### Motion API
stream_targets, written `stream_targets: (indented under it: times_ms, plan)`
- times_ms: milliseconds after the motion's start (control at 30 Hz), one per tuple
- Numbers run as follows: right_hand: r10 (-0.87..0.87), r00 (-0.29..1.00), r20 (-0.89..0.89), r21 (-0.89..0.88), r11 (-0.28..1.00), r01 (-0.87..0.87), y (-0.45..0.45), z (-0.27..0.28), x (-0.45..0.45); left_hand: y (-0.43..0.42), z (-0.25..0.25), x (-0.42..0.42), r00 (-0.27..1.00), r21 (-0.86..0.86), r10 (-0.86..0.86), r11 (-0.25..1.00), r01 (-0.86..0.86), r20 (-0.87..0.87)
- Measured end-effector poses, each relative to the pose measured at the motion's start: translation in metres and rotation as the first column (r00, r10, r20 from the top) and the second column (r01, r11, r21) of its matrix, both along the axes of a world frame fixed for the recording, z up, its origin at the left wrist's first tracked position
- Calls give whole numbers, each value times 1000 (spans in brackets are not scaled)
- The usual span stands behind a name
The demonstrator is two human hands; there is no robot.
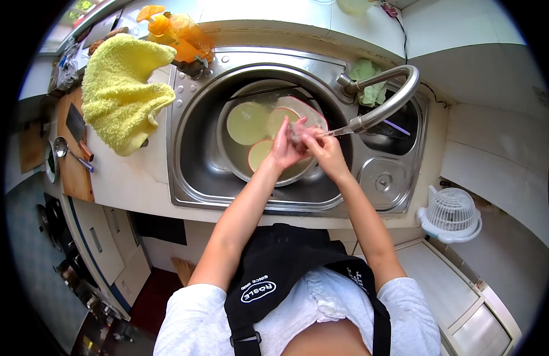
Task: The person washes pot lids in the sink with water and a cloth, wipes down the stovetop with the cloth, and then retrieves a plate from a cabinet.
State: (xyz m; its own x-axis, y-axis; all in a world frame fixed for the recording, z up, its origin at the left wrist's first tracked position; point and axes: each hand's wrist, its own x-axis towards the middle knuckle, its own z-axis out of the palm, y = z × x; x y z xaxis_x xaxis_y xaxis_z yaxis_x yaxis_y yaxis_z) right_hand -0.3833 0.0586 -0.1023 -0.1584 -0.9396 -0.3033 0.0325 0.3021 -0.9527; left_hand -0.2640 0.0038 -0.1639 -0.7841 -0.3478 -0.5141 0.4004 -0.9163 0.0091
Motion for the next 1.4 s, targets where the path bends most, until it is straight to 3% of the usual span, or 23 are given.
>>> stream_targets:
  times_ms: [67, 133, 200, 300, 333, 400, 533, 600, 667, 700, 767, 800, 833, 867, 900, 967, 1033, 1133, 1167, 1233, 1267, 1333, 1400]
  plan:
    - [98, 854, -510, -113, 977, -180, 0, 16, -6, -4, 1, -14, 1000, -66, 1, 998, -1, 5]
    - [-105, 723, -683, -309, 938, -155, -21, 25, -22, -9, 11, -21, 990, 33, -75, 997, 71, 117]
    - [-335, 525, -783, -487, 854, -181, -52, 15, -47, -9, 18, -29, 999, -28, 19, 999, -20, -49]
    - [-353, -1, -936, -330, 877, -349, -105, 14, -70, -8, 23, -33, 978, 2, 31, 1000, -31, -205]
    - [-353, 3, -936, -332, 877, -347, -120, 7, -76, -8, 27, -32, 979, 1, 29, 1000, -30, -200]
    - [-80, -142, -987, -45, 971, -233, -137, 2, -82, -6, 44, -28, 961, 25, 11, 1000, -4, -277]
    - [9, -142, -990, 31, 988, -152, -136, 24, -74, -5, 46, -19, 973, 47, 17, 999, -7, -232]
    - [-33, 55, -998, -43, 980, -193, -114, 41, -68, -5, 43, -15, 994, 20, 3, 1000, -1, -107]
    - [-343, 150, -927, -374, 874, -309, -82, 22, -58, 0, 22, -21, 987, -89, 152, 985, -147, 46]
    - [-237, 502, -832, -373, 908, -189, -57, 25, -40, -1, 9, -17, 986, -174, 129, 979, -110, 102]
    - [-96, 827, -554, -283, 956, -78, -11, -3, 1, 8, 34, -21, 933, -410, 276, 897, -164, 231]
    - [-166, 921, -352, -257, 963, 76, 0, -8, 22, 15, 44, -24, 922, -514, 299, 846, -139, 244]
    - [-291, 957, 19, -126, 949, 291, 1, -5, 29, 20, 55, -24, 921, -425, 226, 902, -75, 317]
    - [-417, 825, 381, 56, 901, 429, -1, -3, 30, 27, 67, -25, 921, -503, 206, 864, -14, 330]
    - [-461, 689, 559, 153, 874, 461, -3, -19, 25, 31, 67, -21, 933, -506, 172, 862, 13, 316]
    - [-427, 398, 812, 240, 866, 439, -5, -32, 21, 32, 60, -1, 691, -731, 256, 353, 584, 676]
    - [-397, 349, 849, 235, 875, 424, -5, -37, 34, 25, 60, 8, 404, -333, 593, -231, 914, 697]
    - [-430, 286, 857, 309, 871, 383, 4, -21, 35, 15, 72, 18, 375, -478, 743, -85, 874, 554]
    - [-463, 370, 805, 305, 859, 411, 1, -20, 32, 13, 77, 24, 373, -470, 743, -89, 878, 555]
    - [-567, 438, 698, 390, 814, 431, -8, -11, 25, 10, 85, 41, 569, -673, 541, -7, 739, 620]
    - [-504, 461, 730, 331, 851, 407, -11, -23, 18, 12, 85, 51, 549, -659, 550, 3, 752, 630]
    - [-537, 525, 660, 419, 843, 336, -17, -25, 9, 20, 80, 80, 560, -617, 279, 190, 764, 780]
    - [-454, 648, 611, 390, 885, 253, -22, -30, 5, 35, 71, 99, 649, -640, 142, 415, 646, 747]
